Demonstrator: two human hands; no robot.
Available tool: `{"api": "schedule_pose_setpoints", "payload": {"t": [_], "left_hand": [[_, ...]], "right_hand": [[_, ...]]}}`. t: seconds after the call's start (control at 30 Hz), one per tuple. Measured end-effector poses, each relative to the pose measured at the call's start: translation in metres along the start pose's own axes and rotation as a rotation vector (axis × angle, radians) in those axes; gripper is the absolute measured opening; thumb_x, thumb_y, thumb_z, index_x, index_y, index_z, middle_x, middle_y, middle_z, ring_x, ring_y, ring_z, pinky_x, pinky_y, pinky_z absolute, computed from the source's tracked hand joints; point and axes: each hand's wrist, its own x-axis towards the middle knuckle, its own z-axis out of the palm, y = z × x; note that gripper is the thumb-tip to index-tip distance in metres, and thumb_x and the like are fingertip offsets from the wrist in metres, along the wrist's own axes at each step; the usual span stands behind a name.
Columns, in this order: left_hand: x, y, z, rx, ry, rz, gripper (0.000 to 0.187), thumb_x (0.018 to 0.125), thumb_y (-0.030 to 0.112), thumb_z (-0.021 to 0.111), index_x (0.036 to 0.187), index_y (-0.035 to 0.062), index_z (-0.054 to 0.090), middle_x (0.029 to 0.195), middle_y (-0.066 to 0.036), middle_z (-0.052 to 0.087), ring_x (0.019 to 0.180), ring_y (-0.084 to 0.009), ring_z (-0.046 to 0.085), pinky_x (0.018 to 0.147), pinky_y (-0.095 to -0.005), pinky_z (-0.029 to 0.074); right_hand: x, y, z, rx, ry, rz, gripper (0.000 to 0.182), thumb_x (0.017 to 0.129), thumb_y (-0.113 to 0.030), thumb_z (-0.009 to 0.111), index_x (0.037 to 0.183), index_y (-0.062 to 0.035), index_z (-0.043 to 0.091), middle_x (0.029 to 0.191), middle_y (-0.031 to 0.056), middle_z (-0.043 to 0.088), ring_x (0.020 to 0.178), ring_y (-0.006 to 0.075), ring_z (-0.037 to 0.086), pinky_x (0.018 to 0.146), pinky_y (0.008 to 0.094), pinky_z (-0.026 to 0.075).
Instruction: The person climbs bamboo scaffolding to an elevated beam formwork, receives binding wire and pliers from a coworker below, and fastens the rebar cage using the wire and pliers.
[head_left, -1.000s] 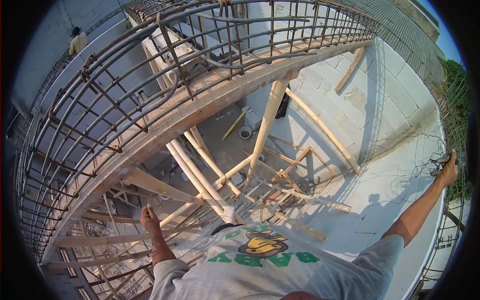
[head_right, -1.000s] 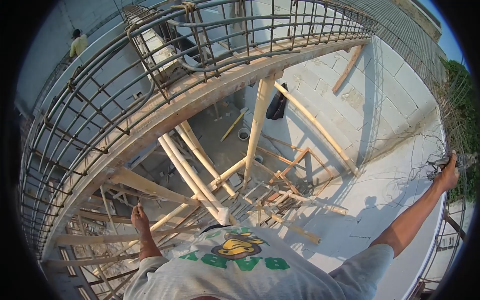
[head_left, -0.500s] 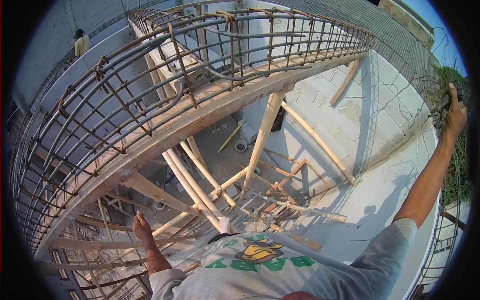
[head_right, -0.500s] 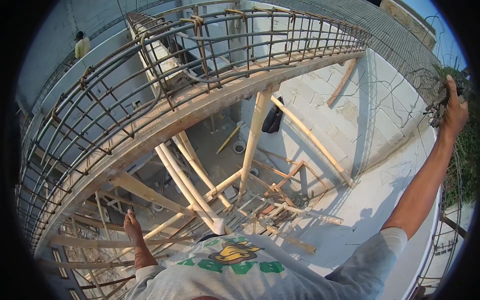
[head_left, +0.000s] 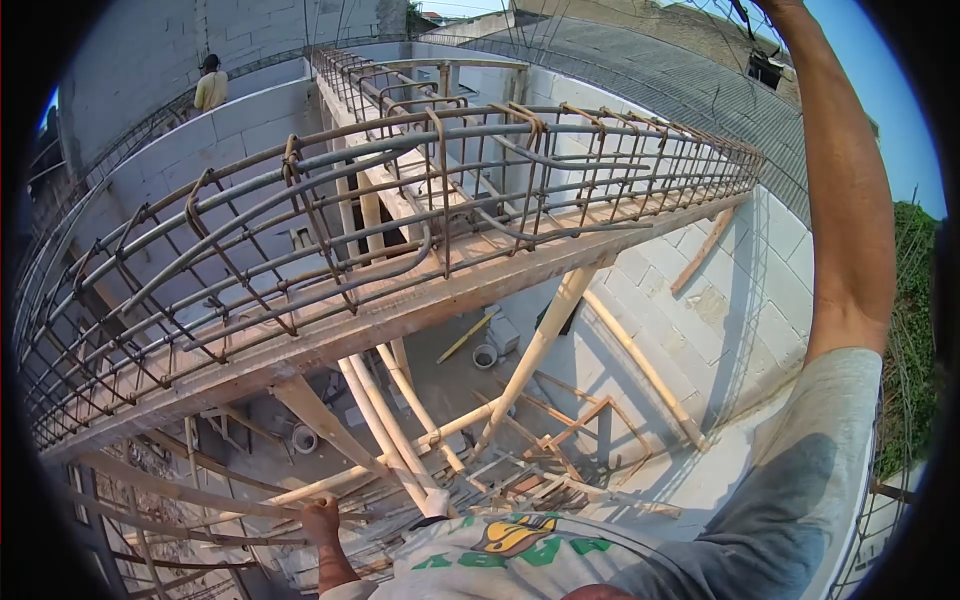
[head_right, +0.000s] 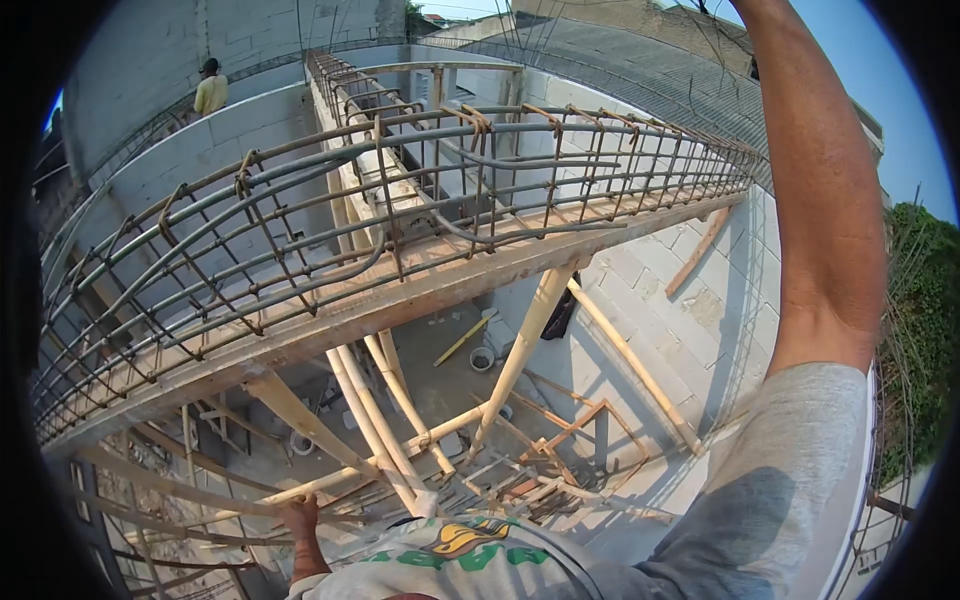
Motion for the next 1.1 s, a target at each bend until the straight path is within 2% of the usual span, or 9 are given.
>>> {"api": "schedule_pose_setpoints", "payload": {"t": [0.13,0.2,0.33,0.43,0.53,0.7,0.8,0.9,1.1], "left_hand": [[-0.031,-0.02,0.005,-0.094,-0.017,-0.145,0.032,0.071,0.036,0.063,0.077,0.0062,0.073,0.073,-0.021,0.066,0.074,-0.0392,0.065,0.072,-0.0456,0.052],[-0.041,-0.035,0.014,-0.105,-0.028,-0.217,0.033,0.071,0.036,0.062,0.077,0.0064,0.074,0.074,-0.021,0.067,0.075,-0.0391,0.065,0.072,-0.0457,0.052],[-0.055,-0.048,0.004,-0.087,-0.083,-0.351,0.036,0.073,0.039,0.057,0.076,0.0074,0.074,0.076,-0.018,0.068,0.076,-0.0365,0.066,0.073,-0.0441,0.052],[-0.057,-0.035,-0.011,-0.122,-0.12,-0.455,0.036,0.074,0.038,0.056,0.073,0.0074,0.073,0.074,-0.016,0.068,0.076,-0.035,0.066,0.073,-0.0431,0.052],[-0.06,-0.05,0.003,-0.107,-0.14,-0.454,0.036,0.075,0.038,0.055,0.071,0.007,0.073,0.07,-0.015,0.068,0.075,-0.0339,0.067,0.072,-0.042,0.052],[-0.047,-0.041,0.023,-0.224,-0.152,-0.381,0.036,0.076,0.037,0.054,0.072,0.0062,0.073,0.068,-0.014,0.068,0.073,-0.0339,0.067,0.071,-0.0413,0.051],[-0.041,-0.026,0.022,-0.354,-0.112,-0.271,0.037,0.077,0.038,0.055,0.072,0.006,0.073,0.066,-0.014,0.067,0.072,-0.0333,0.067,0.07,-0.0408,0.05],[-0.044,-0.02,0.022,-0.369,-0.09,-0.265,0.038,0.078,0.039,0.056,0.071,0.0055,0.073,0.064,-0.013,0.067,0.069,-0.0315,0.067,0.069,-0.0391,0.05],[-0.061,-0.044,0.021,-0.378,-0.123,-0.362,0.039,0.078,0.039,0.056,0.069,0.0046,0.072,0.066,-0.014,0.067,0.069,-0.0325,0.066,0.069,-0.039,0.05]], "right_hand": [[0.016,-0.07,0.097,-0.073,-0.113,-0.031,0.034,0.074,-0.03,0.062,0.075,0.0038,0.062,0.067,0.014,0.064,0.058,0.021,0.06,0.054,0.0361,0.048],[0.003,-0.105,0.137,0.064,-0.363,0.005,0.038,0.078,-0.033,0.058,0.091,0.0028,0.064,0.079,0.016,0.068,0.069,0.0255,0.065,0.062,0.0372,0.051],[-0.025,-0.135,0.222,0.203,-0.676,-0.257,0.053,0.073,-0.042,0.073,0.106,-0.0011,0.068,0.08,0.0082,0.068,0.073,0.0218,0.062,0.077,0.0319,0.05],[-0.045,-0.141,0.259,0.254,-0.334,-0.375,0.048,0.068,-0.031,0.079,0.107,-0.0068,0.069,0.078,0.0098,0.068,0.071,0.0246,0.065,0.065,0.0378,0.052],[-0.032,-0.148,0.23,0.332,-0.849,-0.112,0.069,0.062,-0.04,0.081,0.116,-0.0005,0.064,0.093,0.017,0.068,0.086,0.0284,0.065,0.078,0.0368,0.052],[-0.041,-0.136,0.266,0.252,-0.785,-0.169,0.05,0.077,-0.059,0.068,0.101,-0.0145,0.071,0.083,0.0101,0.068,0.082,0.0239,0.064,0.075,0.0431,0.048],[-0.037,-0.144,0.25,0.206,-0.908,-0.109,0.049,0.076,-0.058,0.069,0.101,-0.0165,0.071,0.085,0.0104,0.068,0.082,0.0247,0.064,0.073,0.0448,0.047],[-0.034,-0.142,0.249,0.266,-0.865,-0.116,0.046,0.078,-0.056,0.069,0.081,-0.0103,0.067,0.064,0.0078,0.058,0.065,0.02,0.055,0.062,0.0382,0.039],[-0.019,-0.124,0.246,0.415,-0.788,-0.077,0.043,0.075,-0.055,0.071,0.079,-0.0127,0.069,0.06,0.0043,0.057,0.062,0.0193,0.054,0.069,0.0452,0.037]]}}
